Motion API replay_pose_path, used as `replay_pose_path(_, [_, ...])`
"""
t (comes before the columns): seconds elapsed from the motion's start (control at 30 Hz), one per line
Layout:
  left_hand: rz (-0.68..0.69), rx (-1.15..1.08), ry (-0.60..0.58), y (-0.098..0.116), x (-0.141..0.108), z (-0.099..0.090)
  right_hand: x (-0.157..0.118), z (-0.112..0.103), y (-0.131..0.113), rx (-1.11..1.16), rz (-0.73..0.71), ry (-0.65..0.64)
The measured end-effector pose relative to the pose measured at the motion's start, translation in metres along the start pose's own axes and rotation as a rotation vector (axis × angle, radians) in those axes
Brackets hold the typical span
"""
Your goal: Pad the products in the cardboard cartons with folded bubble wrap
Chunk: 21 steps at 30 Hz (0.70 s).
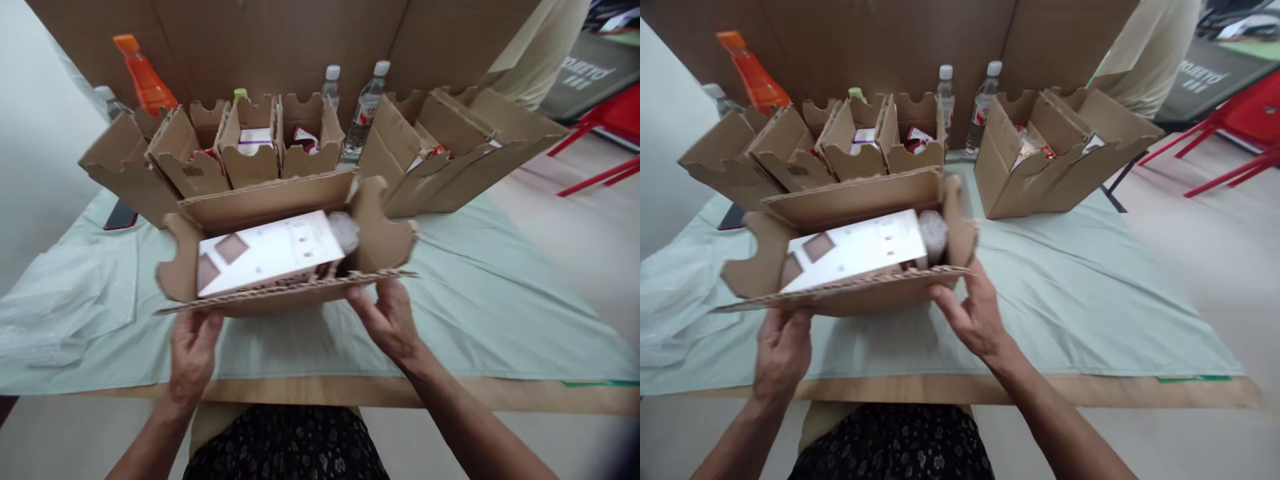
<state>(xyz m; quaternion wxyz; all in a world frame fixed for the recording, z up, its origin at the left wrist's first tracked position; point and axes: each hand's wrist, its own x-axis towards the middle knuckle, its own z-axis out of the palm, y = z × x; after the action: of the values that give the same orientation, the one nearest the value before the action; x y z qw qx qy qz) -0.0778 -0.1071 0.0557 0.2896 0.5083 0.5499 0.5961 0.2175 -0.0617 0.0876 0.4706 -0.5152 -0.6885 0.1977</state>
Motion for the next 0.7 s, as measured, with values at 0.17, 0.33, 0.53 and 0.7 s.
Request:
replay_pose_path(0.17, [0.073,-0.065,0.114,0.0,0.035,-0.018,0.03,0.042,-0.016,0.096,-0.043,-0.088])
replay_pose_path(0.33, [0.074,-0.122,-0.028,-0.013,0.044,0.014,0.018,0.024,0.007,0.057,-0.097,0.071])
replay_pose_path(0.53, [-0.009,-0.145,-0.496,-0.011,0.049,0.06,-0.083,-0.018,0.04,-0.282,0.027,0.287])
replay_pose_path(0.7, [0.045,-0.043,-0.74,0.003,0.083,0.099,-0.151,-0.009,0.039,-0.363,0.04,0.345])
